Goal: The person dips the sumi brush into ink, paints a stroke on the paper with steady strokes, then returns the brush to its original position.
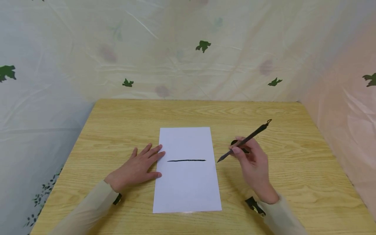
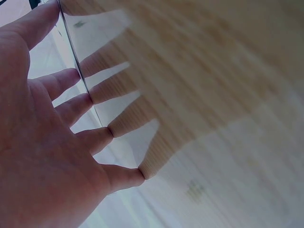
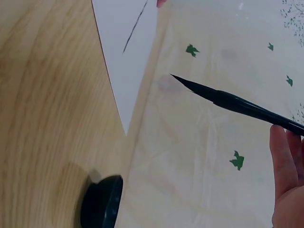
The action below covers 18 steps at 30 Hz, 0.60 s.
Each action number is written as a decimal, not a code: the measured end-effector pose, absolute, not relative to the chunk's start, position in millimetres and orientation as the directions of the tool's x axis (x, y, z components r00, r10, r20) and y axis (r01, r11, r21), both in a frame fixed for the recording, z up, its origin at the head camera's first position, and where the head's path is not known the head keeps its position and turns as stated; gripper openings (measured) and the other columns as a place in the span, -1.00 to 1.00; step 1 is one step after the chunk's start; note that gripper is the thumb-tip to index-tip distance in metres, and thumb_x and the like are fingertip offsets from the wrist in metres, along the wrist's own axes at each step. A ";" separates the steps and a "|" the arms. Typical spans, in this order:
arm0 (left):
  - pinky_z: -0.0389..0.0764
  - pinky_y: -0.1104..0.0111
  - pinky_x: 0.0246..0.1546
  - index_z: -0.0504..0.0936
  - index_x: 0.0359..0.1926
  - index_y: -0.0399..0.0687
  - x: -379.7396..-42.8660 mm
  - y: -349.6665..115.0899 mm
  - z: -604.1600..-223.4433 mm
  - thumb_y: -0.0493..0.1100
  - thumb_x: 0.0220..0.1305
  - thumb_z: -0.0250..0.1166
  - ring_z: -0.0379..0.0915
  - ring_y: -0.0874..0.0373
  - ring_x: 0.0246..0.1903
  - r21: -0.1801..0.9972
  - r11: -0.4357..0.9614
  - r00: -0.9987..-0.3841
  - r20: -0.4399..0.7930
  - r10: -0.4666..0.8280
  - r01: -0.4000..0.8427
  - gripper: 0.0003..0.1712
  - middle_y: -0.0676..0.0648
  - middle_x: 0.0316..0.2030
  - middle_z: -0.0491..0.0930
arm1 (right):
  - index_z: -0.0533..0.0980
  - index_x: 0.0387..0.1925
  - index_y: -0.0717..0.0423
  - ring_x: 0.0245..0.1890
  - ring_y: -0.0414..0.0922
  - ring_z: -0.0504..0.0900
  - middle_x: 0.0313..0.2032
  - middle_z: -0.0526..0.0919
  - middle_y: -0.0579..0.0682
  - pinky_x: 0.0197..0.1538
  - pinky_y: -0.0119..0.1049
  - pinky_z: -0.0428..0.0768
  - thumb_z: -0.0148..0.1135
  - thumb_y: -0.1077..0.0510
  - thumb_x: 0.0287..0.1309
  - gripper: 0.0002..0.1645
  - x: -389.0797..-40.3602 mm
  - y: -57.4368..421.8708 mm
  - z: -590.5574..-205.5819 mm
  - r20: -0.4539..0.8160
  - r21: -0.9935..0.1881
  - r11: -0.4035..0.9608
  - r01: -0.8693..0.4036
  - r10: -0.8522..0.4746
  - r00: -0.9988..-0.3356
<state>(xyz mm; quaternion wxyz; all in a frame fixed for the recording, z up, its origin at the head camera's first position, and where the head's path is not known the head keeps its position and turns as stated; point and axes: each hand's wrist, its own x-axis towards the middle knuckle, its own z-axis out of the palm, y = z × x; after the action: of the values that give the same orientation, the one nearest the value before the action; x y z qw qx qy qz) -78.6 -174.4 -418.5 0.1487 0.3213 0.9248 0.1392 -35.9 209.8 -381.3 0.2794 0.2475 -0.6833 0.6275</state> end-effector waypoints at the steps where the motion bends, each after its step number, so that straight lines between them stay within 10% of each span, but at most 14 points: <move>1: -0.04 -0.52 0.30 0.27 0.59 0.02 -78.6 -174.2 -418.5 0.21 0.42 0.31 -0.13 -0.29 0.58 0.353 0.755 -0.749 -0.186 0.636 0.553 -0.14 -0.09 0.61 0.09 | 0.46 0.09 0.65 -0.14 -0.17 0.76 -0.19 0.70 0.08 -0.15 -0.39 0.71 0.27 0.31 0.38 -0.56 -35.0 212.9 -380.5 0.699 -0.714 0.078 -0.696 0.018 -0.715; 18: -0.03 -0.54 0.29 0.27 0.59 0.03 -79.7 -173.7 -421.4 0.24 0.41 0.31 -0.15 -0.29 0.58 0.347 0.756 -0.750 -0.184 0.636 0.556 -0.12 -0.09 0.61 0.09 | 0.45 0.21 0.59 -0.21 -0.08 0.78 -0.23 0.69 0.25 -0.13 -0.40 0.71 0.37 0.49 0.19 -0.44 -18.5 241.9 -354.1 0.779 -0.585 -0.040 -0.810 0.248 -0.575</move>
<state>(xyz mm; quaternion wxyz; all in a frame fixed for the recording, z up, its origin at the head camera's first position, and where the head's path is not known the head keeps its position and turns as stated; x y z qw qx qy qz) -79.7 -173.7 -421.4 0.1468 0.3219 0.9253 0.1366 -18.5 241.9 -354.1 0.3900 0.2452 -0.5724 0.6783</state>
